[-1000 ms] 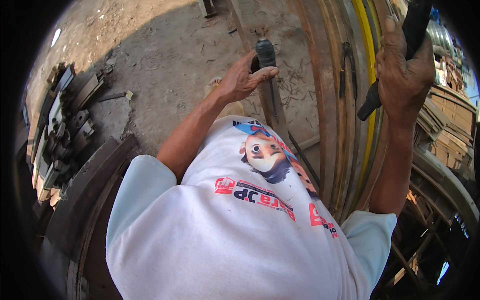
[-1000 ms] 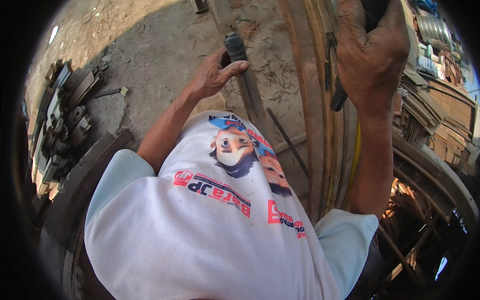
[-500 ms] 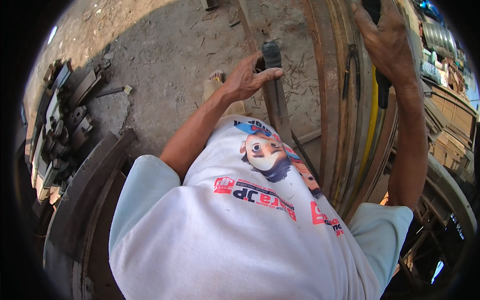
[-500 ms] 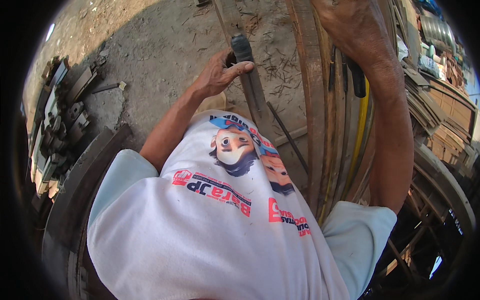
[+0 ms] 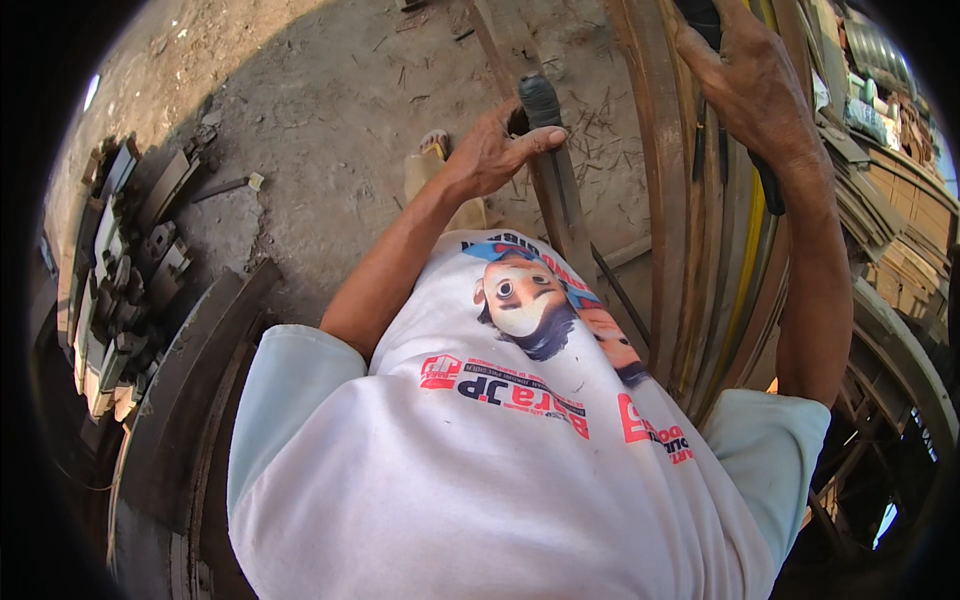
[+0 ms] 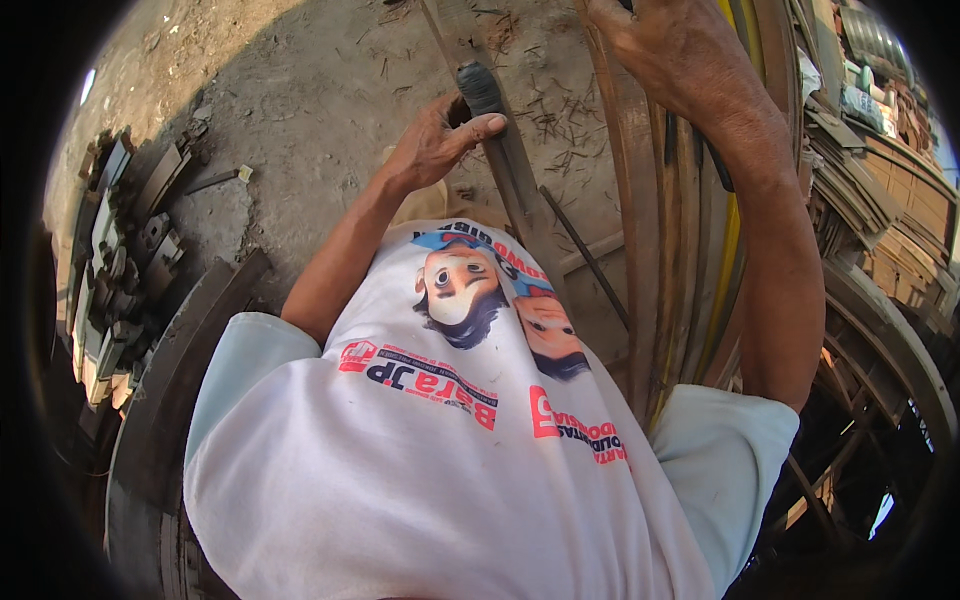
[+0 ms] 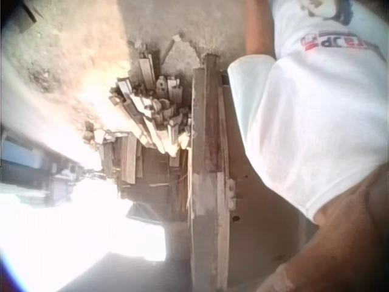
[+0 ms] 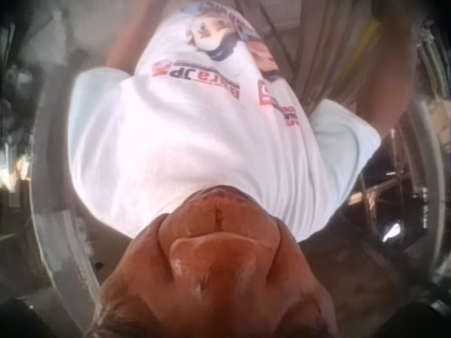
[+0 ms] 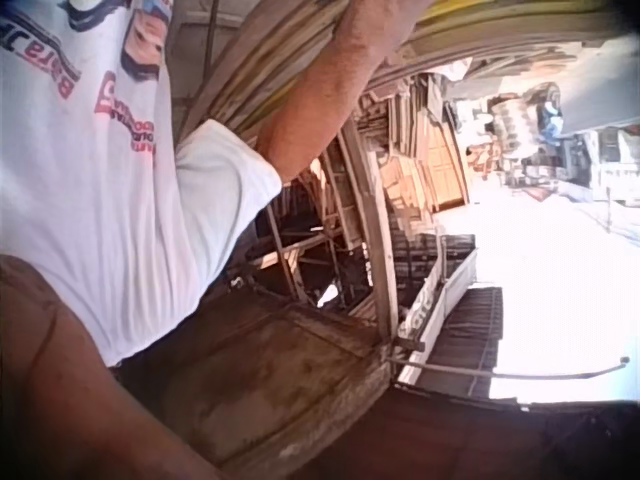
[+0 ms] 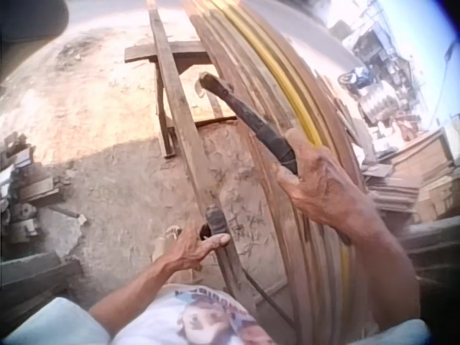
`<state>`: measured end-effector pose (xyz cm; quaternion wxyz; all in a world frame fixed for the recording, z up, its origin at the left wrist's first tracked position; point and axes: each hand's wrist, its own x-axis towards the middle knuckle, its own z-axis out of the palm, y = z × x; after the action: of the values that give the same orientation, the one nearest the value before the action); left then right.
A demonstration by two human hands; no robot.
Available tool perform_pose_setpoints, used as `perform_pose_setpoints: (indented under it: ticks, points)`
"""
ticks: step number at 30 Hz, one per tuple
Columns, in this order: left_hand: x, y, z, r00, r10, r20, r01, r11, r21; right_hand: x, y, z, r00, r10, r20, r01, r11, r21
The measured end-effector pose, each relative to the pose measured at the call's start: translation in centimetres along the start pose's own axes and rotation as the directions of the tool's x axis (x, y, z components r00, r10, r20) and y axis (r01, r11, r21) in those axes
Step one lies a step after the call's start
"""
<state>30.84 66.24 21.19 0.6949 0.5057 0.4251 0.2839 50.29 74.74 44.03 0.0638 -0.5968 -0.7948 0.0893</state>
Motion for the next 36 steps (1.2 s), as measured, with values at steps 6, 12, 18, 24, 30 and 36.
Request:
perform_pose_setpoints:
  ticks: [6,12,18,24,30,36]
  points:
    - [-0.3,1.0,0.8,0.998,0.035,0.053,-0.029,0.993,-0.110,-8.3,2.5,1.9,0.919,0.237,0.315,-0.240,0.970,-0.030]
    - [-2.7,5.3,3.2,0.967,0.221,0.127,-0.241,0.954,0.176,-15.7,5.6,4.0,0.869,0.483,0.112,-0.496,0.843,0.211]
    - [-5.8,7.8,7.3,0.830,0.468,0.304,-0.549,0.782,0.293,-21.8,6.1,5.5,0.815,0.579,0.026,-0.538,0.738,0.407]
    - [-3.5,5.5,5.5,0.965,0.257,-0.051,-0.240,0.945,0.224,-26.9,4.4,7.6,0.703,0.678,0.214,-0.581,0.375,0.723]
    - [0.2,0.8,1.1,0.987,0.139,-0.082,-0.149,0.978,-0.148,-30.0,3.5,11.6,0.734,0.673,0.090,-0.435,0.364,0.824]
    - [1.9,0.0,-1.0,0.997,0.080,0.023,-0.075,0.982,-0.175,-31.3,2.0,12.4,0.726,0.652,0.218,-0.540,0.344,0.769]
